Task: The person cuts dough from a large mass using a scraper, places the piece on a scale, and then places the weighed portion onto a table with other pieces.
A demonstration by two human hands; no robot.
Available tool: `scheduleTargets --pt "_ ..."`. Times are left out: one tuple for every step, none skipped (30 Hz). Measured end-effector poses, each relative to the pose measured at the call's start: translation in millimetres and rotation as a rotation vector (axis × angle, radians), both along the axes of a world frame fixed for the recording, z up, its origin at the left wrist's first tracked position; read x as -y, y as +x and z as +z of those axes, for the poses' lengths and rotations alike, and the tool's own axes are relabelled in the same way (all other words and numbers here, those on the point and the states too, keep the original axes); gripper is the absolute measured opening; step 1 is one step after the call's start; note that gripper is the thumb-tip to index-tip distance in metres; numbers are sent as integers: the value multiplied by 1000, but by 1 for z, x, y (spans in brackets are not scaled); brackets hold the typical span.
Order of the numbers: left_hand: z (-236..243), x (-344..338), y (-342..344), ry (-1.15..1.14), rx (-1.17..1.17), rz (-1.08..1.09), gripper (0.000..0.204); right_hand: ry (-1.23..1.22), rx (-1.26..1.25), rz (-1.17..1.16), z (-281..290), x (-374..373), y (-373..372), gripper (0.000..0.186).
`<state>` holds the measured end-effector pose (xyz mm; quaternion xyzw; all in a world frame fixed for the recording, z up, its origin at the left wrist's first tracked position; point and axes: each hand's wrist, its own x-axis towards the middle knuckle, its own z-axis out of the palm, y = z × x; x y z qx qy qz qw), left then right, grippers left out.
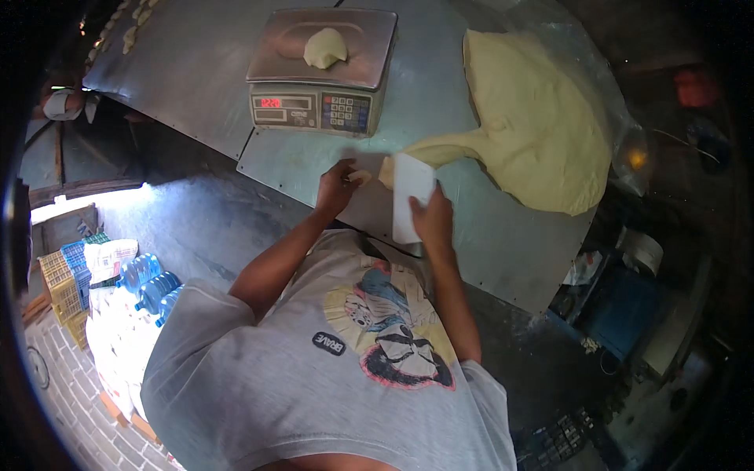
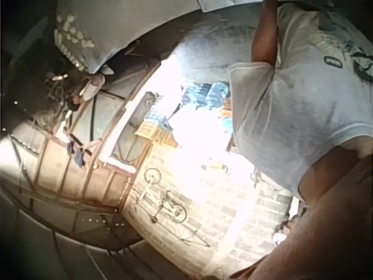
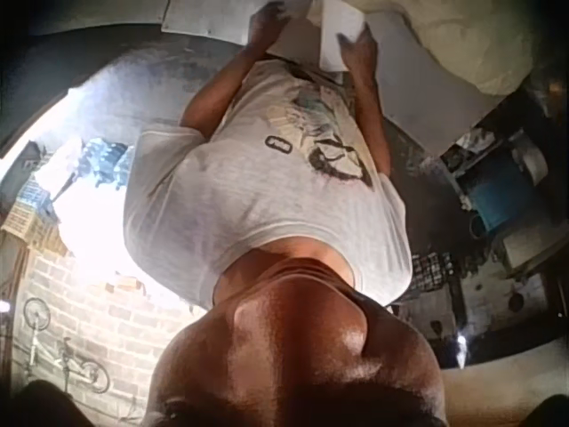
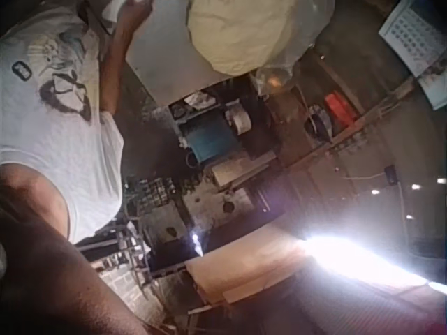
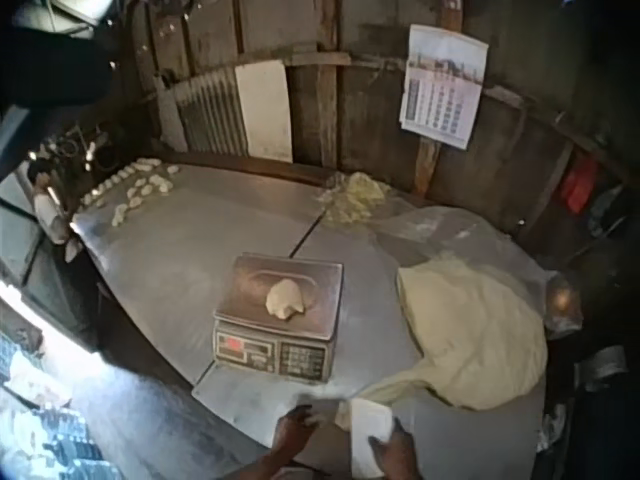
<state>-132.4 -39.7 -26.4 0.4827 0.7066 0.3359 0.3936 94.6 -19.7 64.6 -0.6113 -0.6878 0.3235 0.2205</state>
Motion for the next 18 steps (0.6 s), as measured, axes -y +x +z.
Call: scheduleTargets --pt "1 3 -3 56 -63 59 32 -79 83 57 18 -2 -27 46" --pt "3 13 -5 98 -126 121 32 -124 175 121 36 -3 -51 44" --pt "1 11 -8 101 -120 13 32 -44 226 145 29 0 -65 40" --pt "-2 12 -7 97 -117 20 32 -84 270 193 30 -3 -79 46" --pt "-3 11 -4 137 -98 28 28 -90 327 219 10 -5 -87 44" --pt "-4 12 -1 174 -82 42 24 -97 383 250 -12 -6 -94 42" --pt "-5 10 -3 179 -86 53 24 -89 380 260 -17 -11 -105 42" --pt "-6 9 -6 216 -163 53 23 -106 359 208 -20 -14 -114 41" --pt "-7 6 -7 253 -239 50 23 -122 338 152 -22 -16 -119 39" --pt "-6 -2 -11 267 -249 65 23 -104 331 164 -24 -20 -123 39" --pt "-5 -13 -14 150 -43 192 27 -105 298 170 -24 -22 -122 37" --pt "-3 -23 -16 34 168 309 32 -107 266 172 -25 -23 -118 35" --pt "12 -40 -24 97 186 236 42 -184 217 157 -33 -25 -107 39" --pt "40 -63 -31 357 95 232 43 -85 117 116 -44 -18 -89 45" --pt "73 -84 -36 608 6 226 45 -77 -31 115 -48 -15 -70 49" --pt "109 -104 -43 646 -136 245 47 -122 -181 49 -36 -8 -56 46" --pt "137 -126 -51 690 -279 267 49 -103 -210 56 -27 -3 -40 45" --pt "149 -147 -63 711 -286 272 49 -140 -228 4 -27 1 -25 44"
